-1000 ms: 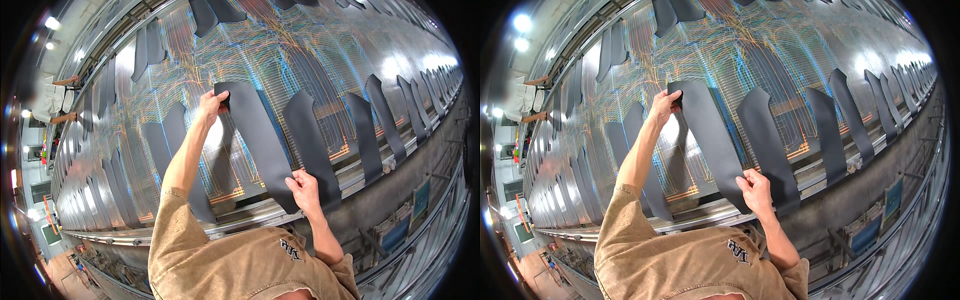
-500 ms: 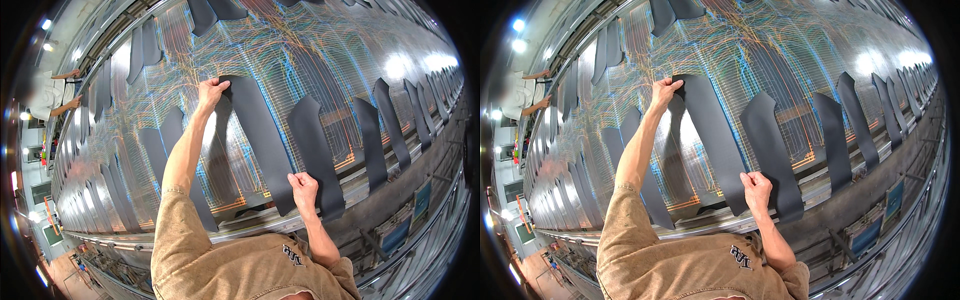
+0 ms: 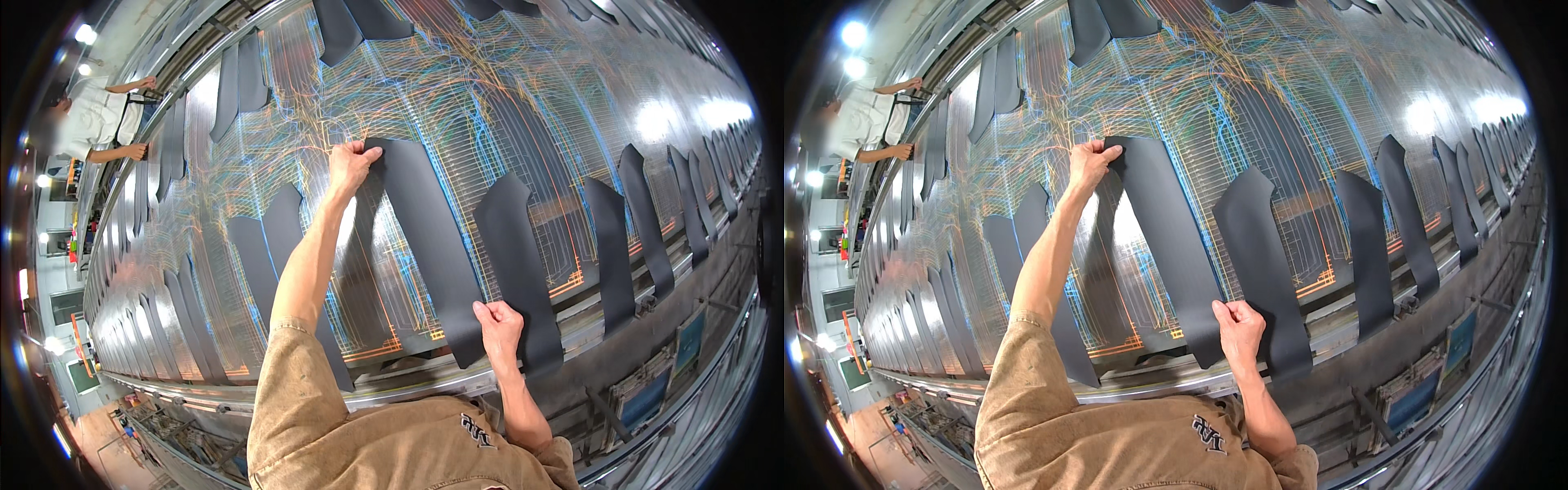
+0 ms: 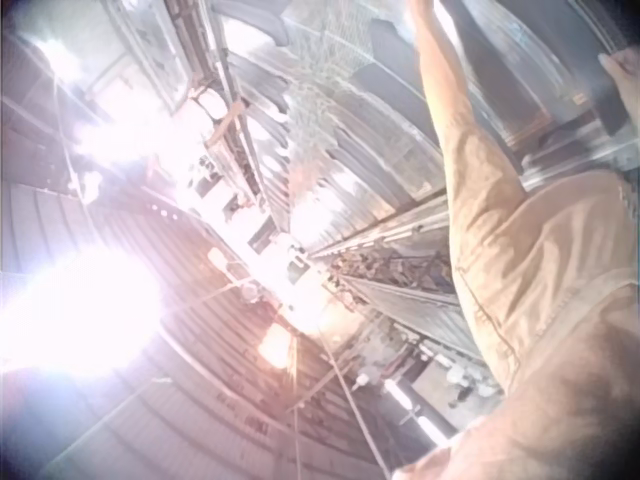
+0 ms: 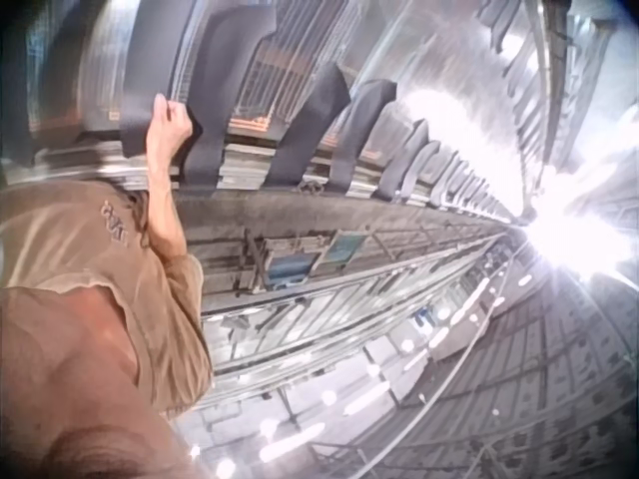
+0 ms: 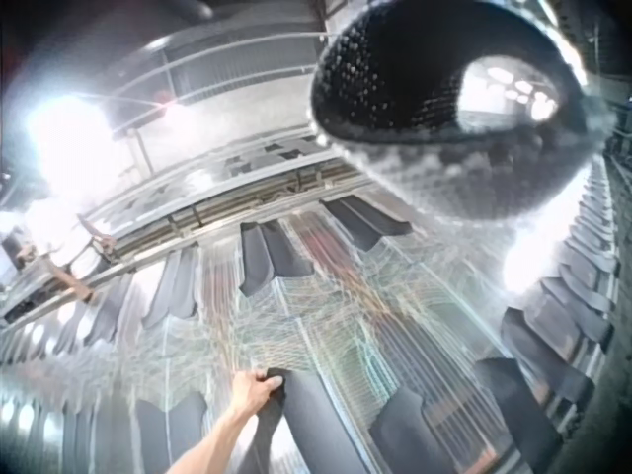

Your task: The person places and aligns multiple dark, flexible rectangular sheets onto a large, curved, metallic surface. They handle the sheets one at a time, smoothing them down and adjusting their positions to fit the contours of the surface. The person works methodically along the length of the surface, ensuring each piece is properly seated.

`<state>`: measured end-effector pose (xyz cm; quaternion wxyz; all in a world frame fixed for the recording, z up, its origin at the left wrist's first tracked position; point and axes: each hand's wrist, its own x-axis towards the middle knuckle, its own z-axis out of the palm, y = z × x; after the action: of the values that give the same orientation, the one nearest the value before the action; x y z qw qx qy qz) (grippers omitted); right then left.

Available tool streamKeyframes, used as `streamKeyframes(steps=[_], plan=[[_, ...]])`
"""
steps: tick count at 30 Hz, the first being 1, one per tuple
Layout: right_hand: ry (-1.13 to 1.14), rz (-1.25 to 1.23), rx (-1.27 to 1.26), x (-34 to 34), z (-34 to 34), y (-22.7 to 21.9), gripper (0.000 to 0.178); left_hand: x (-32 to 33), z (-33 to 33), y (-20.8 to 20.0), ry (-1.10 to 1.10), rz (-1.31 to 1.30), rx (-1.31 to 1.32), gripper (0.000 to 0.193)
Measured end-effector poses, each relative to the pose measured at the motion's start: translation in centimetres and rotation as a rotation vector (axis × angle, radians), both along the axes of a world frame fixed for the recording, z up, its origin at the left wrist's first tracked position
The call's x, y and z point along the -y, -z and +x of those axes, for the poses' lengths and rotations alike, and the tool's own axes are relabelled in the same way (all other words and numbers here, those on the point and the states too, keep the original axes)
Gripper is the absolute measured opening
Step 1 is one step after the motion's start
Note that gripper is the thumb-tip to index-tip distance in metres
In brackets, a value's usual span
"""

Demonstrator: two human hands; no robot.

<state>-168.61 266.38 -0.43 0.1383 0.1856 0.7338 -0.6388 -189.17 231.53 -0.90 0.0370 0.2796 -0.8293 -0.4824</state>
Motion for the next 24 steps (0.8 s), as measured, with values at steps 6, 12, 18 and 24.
streamKeyframes(steps=[6, 12, 18, 24], plan=[[-0.001, -0.053, -0.002, -0.1, 0.0, 0.2, 0.021, -0.3, 0.1, 0.2, -0.005, -0.002, -0.051, 0.022], [0.001, -0.019, -0.005, 0.2, -0.1, -0.4, 0.022, -0.1, -0.1, 0.5, -0.014, -0.046, -0.032, 0.026], [-0.002, 0.004, -0.013, 0.1, 0.0, -0.2, 0.023, -0.3, -0.2, 0.7, -0.036, 0.040, -0.069, 0.021], [0.022, -0.042, 0.032, 0.0, 0.1, 0.4, 0.023, -0.4, -0.2, 0.3, -0.009, 0.047, -0.033, 0.025]])
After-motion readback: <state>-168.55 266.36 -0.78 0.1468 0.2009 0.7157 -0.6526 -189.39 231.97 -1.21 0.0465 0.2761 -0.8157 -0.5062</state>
